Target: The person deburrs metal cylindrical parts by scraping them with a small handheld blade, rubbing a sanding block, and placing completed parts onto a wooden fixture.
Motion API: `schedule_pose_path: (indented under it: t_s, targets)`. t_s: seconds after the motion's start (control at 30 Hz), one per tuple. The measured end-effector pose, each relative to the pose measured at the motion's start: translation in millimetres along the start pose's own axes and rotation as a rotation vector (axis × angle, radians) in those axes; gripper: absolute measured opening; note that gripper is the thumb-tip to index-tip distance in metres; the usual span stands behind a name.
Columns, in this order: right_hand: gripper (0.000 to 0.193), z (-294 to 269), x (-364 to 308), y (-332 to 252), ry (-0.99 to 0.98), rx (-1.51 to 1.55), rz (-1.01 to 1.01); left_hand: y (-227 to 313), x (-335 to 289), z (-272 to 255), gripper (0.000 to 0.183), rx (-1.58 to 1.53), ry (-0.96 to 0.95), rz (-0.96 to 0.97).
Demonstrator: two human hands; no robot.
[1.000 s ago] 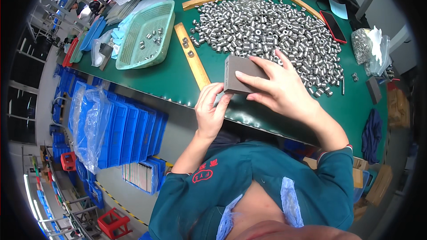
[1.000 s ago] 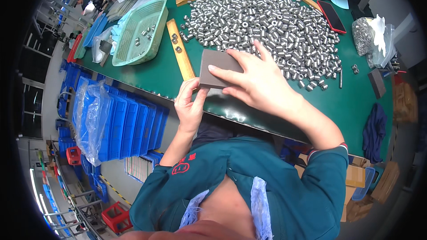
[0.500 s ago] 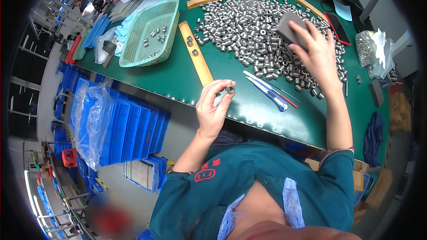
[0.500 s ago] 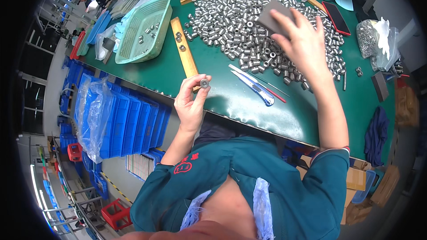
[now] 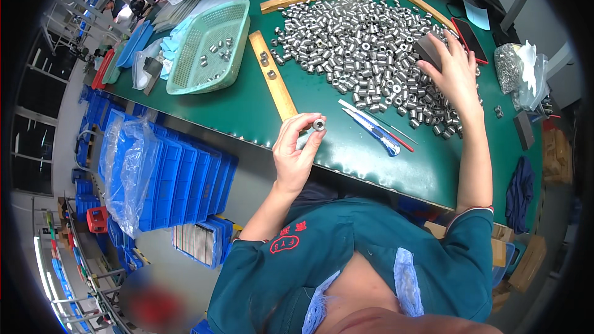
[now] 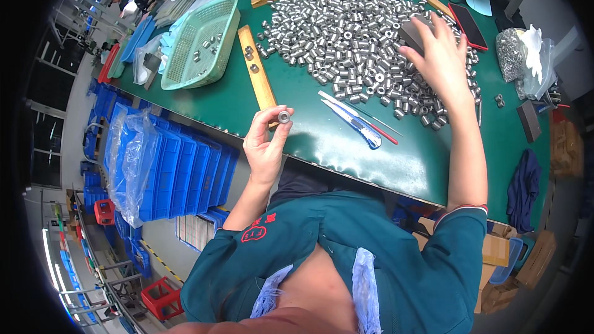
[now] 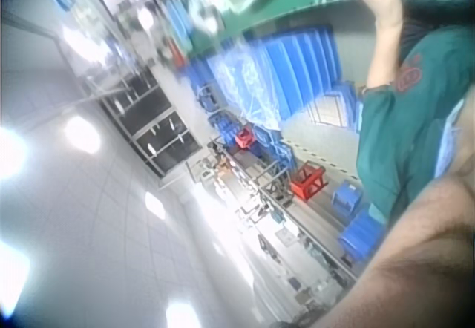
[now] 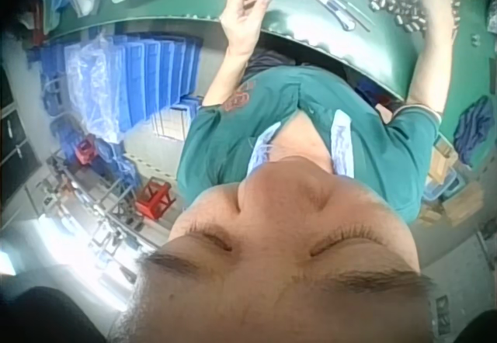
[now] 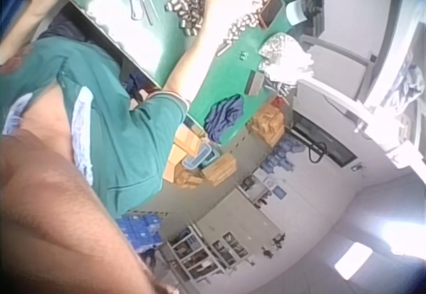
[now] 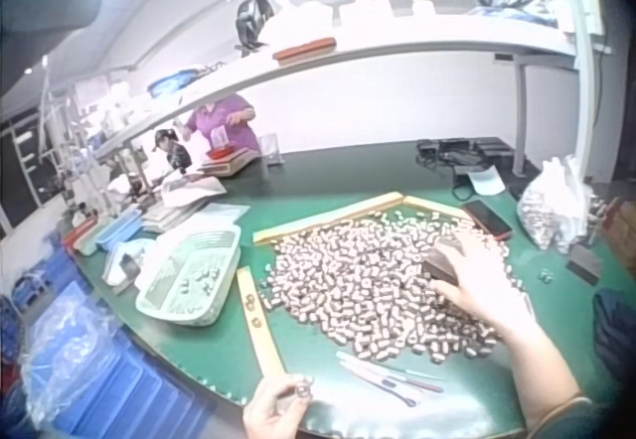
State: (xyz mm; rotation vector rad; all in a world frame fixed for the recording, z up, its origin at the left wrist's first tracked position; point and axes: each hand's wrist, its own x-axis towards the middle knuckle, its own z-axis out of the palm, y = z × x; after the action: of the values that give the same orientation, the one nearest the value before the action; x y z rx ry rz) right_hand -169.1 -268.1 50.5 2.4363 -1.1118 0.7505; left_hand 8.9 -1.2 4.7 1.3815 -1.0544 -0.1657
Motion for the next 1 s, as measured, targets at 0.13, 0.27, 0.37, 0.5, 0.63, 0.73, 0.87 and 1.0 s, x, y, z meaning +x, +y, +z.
schedule_pose_path:
  t_s: [0.13,0.27,0.37,0.5,0.63,0.73,0.87,1.0]
  targets:
    - [0.030,-37,0,-44,-0.227,0.876,-0.184,1,0,-1,0.025,0.080,-0.005,-0.019]
    - [0.026,-44,-37,-98,-0.822,1.523,-0.179,11,10,1,0.026,0.203,-0.069,0.105]
    - [0.027,-43,-45,-107,-1.147,1.711,-0.036,22,14,7,0.027,0.267,-0.109,0.210]
    - [0.026,-41,-47,-114,-1.269,1.845,0.172,18,13,5,0.031,0.279,-0.127,0.228]
    - [0.025,-37,-48,-114,-1.338,1.887,0.225,18,11,4,0.032,0.231,-0.114,0.180]
    - [0.030,-32,-53,-114,-1.215,1.799,0.100,21,11,2,0.034,0.275,-0.126,0.219]
    - [0.029,-39,-56,-115,-0.683,1.345,-0.172,12,4,-1,0.032,0.444,-0.226,0.241]
    - [0.030,-43,-57,-115,-0.736,1.147,-0.220,8,1,-2,0.032,0.505,-0.260,0.256]
